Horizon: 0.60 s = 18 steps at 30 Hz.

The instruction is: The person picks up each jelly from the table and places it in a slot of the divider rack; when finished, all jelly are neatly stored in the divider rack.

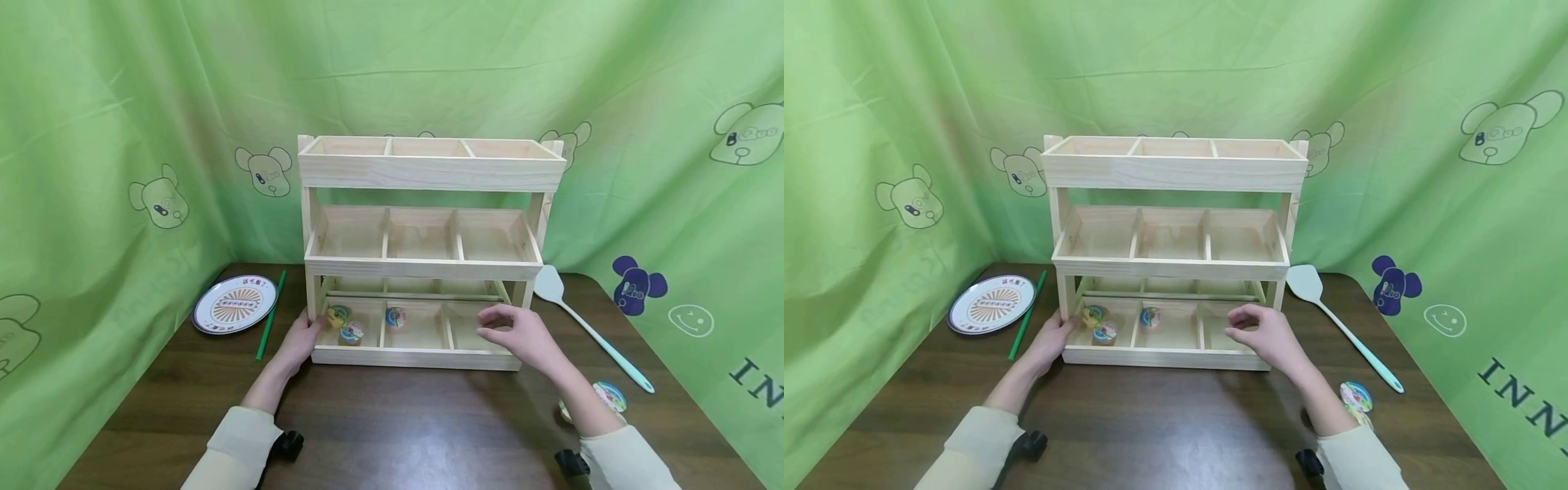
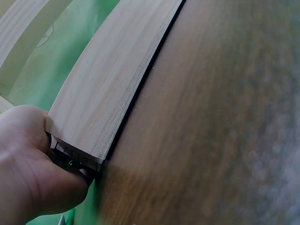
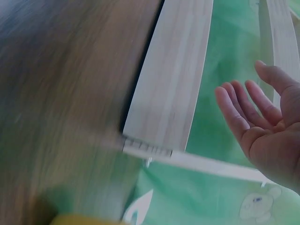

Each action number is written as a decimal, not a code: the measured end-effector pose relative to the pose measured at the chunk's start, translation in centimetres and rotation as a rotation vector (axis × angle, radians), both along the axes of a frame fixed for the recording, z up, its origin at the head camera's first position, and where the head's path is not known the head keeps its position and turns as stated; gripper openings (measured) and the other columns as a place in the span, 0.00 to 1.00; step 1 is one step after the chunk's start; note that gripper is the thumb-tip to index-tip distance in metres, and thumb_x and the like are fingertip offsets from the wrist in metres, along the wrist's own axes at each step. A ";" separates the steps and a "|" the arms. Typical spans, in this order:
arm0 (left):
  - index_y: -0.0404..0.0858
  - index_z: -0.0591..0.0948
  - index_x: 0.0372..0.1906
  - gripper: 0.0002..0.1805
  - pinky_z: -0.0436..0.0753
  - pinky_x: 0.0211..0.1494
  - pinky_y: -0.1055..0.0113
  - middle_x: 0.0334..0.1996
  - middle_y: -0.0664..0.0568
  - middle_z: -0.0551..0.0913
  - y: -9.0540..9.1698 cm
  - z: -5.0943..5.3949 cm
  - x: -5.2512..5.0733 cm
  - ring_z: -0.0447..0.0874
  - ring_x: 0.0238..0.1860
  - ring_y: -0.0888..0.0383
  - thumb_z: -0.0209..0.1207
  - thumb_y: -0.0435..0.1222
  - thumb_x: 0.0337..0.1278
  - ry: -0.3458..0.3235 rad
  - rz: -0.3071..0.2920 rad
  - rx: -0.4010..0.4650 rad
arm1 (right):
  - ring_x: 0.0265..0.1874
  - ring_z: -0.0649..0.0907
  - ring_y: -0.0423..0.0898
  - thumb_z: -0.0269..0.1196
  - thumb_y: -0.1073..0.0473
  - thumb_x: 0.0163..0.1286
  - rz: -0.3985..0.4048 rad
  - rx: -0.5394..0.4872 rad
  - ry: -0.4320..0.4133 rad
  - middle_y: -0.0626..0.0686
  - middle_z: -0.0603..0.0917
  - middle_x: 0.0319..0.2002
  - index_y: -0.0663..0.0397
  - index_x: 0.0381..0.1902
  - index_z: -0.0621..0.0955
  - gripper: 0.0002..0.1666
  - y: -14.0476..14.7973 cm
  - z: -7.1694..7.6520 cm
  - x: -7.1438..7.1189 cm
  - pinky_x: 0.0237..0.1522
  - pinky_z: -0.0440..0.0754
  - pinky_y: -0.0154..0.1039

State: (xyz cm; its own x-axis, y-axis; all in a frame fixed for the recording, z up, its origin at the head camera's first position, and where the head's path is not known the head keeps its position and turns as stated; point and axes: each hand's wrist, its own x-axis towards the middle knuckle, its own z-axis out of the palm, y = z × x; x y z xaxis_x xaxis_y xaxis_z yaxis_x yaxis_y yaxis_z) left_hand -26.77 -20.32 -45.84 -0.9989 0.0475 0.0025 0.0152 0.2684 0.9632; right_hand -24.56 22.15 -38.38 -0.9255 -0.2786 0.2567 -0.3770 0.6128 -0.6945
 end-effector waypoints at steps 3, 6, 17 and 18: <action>0.28 0.48 0.78 0.33 0.55 0.75 0.41 0.75 0.28 0.55 0.0 -0.1 -0.1 0.54 0.74 0.35 0.43 0.38 0.80 -0.001 0.002 0.006 | 0.40 0.87 0.46 0.73 0.59 0.64 -0.025 0.017 0.007 0.49 0.89 0.38 0.57 0.45 0.87 0.13 1.1 0.2 0.5 0.37 0.81 0.34; 0.28 0.49 0.78 0.32 0.55 0.75 0.41 0.75 0.28 0.56 -0.1 -0.1 -0.1 0.54 0.75 0.35 0.43 0.38 0.80 -0.004 -0.001 0.008 | 0.39 0.87 0.46 0.73 0.60 0.64 -0.049 0.032 0.012 0.51 0.89 0.39 0.59 0.46 0.86 0.14 2.2 0.3 1.0 0.37 0.81 0.33; 0.30 0.47 0.79 0.33 0.55 0.75 0.42 0.76 0.30 0.54 -0.2 -0.2 -0.2 0.53 0.75 0.36 0.42 0.39 0.80 -0.015 -0.007 0.030 | 0.40 0.86 0.41 0.72 0.57 0.65 -0.107 0.103 -0.024 0.53 0.89 0.41 0.61 0.49 0.86 0.18 6.3 0.1 2.7 0.40 0.82 0.32; 0.30 0.47 0.79 0.33 0.55 0.75 0.42 0.76 0.30 0.54 -0.2 -0.1 -0.1 0.53 0.75 0.36 0.42 0.39 0.80 -0.015 -0.008 0.032 | 0.40 0.86 0.41 0.73 0.56 0.65 -0.113 0.107 -0.028 0.53 0.89 0.41 0.61 0.49 0.86 0.18 6.6 0.0 2.9 0.40 0.82 0.32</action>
State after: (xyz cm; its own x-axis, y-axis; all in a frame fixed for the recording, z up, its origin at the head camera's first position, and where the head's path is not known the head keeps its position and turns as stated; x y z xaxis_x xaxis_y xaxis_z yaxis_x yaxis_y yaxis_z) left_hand -26.92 -20.54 -45.94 -0.9984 0.0558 -0.0104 0.0032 0.2375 0.9714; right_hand -21.68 28.78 -38.33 -0.9589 -0.1963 0.2046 -0.2826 0.7215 -0.6322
